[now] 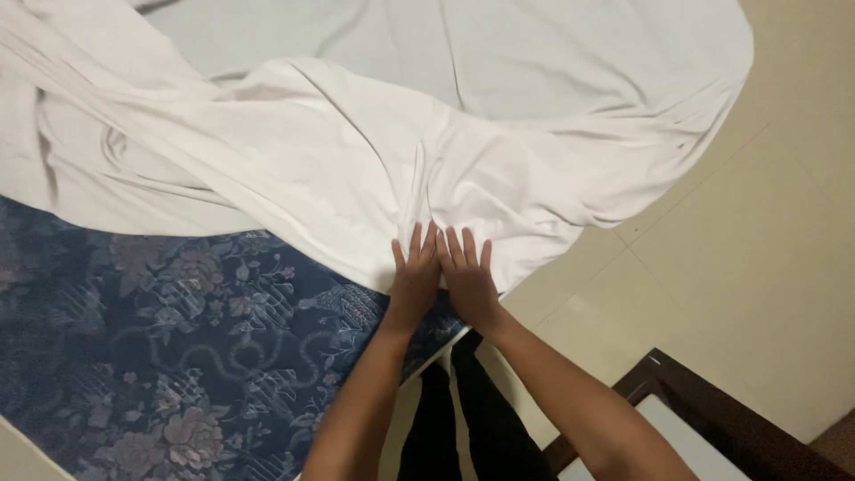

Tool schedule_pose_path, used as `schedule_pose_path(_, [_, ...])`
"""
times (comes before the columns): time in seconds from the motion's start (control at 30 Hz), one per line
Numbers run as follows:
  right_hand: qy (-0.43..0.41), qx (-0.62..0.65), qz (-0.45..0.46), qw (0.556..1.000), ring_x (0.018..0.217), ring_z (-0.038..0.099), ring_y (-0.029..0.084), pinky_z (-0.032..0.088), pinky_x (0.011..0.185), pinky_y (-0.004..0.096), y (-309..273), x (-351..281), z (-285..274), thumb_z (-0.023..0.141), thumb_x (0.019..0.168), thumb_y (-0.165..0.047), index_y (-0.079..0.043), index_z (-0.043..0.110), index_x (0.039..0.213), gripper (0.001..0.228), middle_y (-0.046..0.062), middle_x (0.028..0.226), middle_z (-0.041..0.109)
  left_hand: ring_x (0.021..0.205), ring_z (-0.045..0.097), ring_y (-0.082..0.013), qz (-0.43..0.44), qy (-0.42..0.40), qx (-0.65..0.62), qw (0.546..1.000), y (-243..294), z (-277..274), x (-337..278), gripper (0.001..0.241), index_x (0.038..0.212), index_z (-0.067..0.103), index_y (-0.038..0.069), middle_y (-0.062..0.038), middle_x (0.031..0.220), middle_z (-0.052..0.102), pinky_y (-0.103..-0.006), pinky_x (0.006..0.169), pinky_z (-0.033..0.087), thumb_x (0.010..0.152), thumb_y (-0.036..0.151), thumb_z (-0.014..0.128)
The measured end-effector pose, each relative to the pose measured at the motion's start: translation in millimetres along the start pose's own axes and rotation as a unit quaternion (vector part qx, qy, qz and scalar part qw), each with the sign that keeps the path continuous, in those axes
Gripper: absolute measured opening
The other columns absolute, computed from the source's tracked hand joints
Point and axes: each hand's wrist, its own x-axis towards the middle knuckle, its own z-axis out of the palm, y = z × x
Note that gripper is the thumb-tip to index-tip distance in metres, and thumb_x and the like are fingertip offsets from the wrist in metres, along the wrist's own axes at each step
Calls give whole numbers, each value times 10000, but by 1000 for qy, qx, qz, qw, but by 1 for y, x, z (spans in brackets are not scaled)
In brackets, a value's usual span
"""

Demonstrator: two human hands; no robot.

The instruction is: The person smooths and tucks a white fitted sheet onto a blue floral mattress. They work around the edges and corners, pulling the fabric taut and ensuring it is properly fitted over the mattress surface.

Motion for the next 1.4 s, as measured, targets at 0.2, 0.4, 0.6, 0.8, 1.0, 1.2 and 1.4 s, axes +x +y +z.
schedule_pose_path(0.2, [66,6,-1,998,1467,398,427,337,1105,685,-20,-26,16,582,881,-184,-61,434,1511,659,187,1561,460,1559,255,-332,-7,47,19,999,-1,43,-31,611,1526,415,42,-134,1651,353,-763,1128,217,953,226,520])
schedule_pose_path(0.4, [-75,119,17,990,1526,215,433,186,1167,704,-33,-33,-36,543,858,-123,-34,276,1594,788,182,1660,278,1570,87,-393,-38,-165,-80,982,8,13,-53,783,1596,248,1,-155,1705,165,-802,1109,125,884,104,556])
schedule_pose_path(0.6, [-142,106,37,984,1550,107,391,69,1177,682,-70,-69,-25,511,878,-56,-75,189,1621,810,135,1691,176,1560,83,-407,-4,-160,-76,984,5,7,-101,785,1598,245,8,-152,1698,137,-810,1113,125,885,68,567])
schedule_pose_path(0.8, [-183,79,29,980,1568,71,378,60,1194,676,-94,-102,16,594,890,-46,-132,166,1645,872,128,1714,142,1570,100,-330,-6,-179,-59,982,-9,-10,-143,761,1578,311,73,-84,1704,149,-797,1119,123,868,68,585])
schedule_pose_path(1.0, [-261,118,57,956,1558,10,415,65,1181,706,-107,-83,-52,882,741,-342,-172,96,1625,1195,208,1691,29,1575,73,-304,-4,-144,-77,986,-9,-44,-158,822,1560,310,67,-103,1699,146,-750,1168,49,834,204,672])
schedule_pose_path(1.2, [-266,125,54,954,1567,-4,414,43,1196,742,-117,-61,-67,898,699,-426,-136,3,1612,1311,199,1682,15,1592,21,-297,25,-223,36,974,-2,-82,-124,1044,1646,202,65,-131,1725,86,-634,1230,1,785,314,737])
schedule_pose_path(1.4, [-273,40,50,960,1571,15,418,81,1167,747,-116,-52,-12,848,739,-274,-170,1,1654,1251,142,1724,28,1585,39,-312,-12,-225,53,973,-1,-26,-124,1046,1644,167,94,-108,1729,67,-625,1222,28,797,356,721])
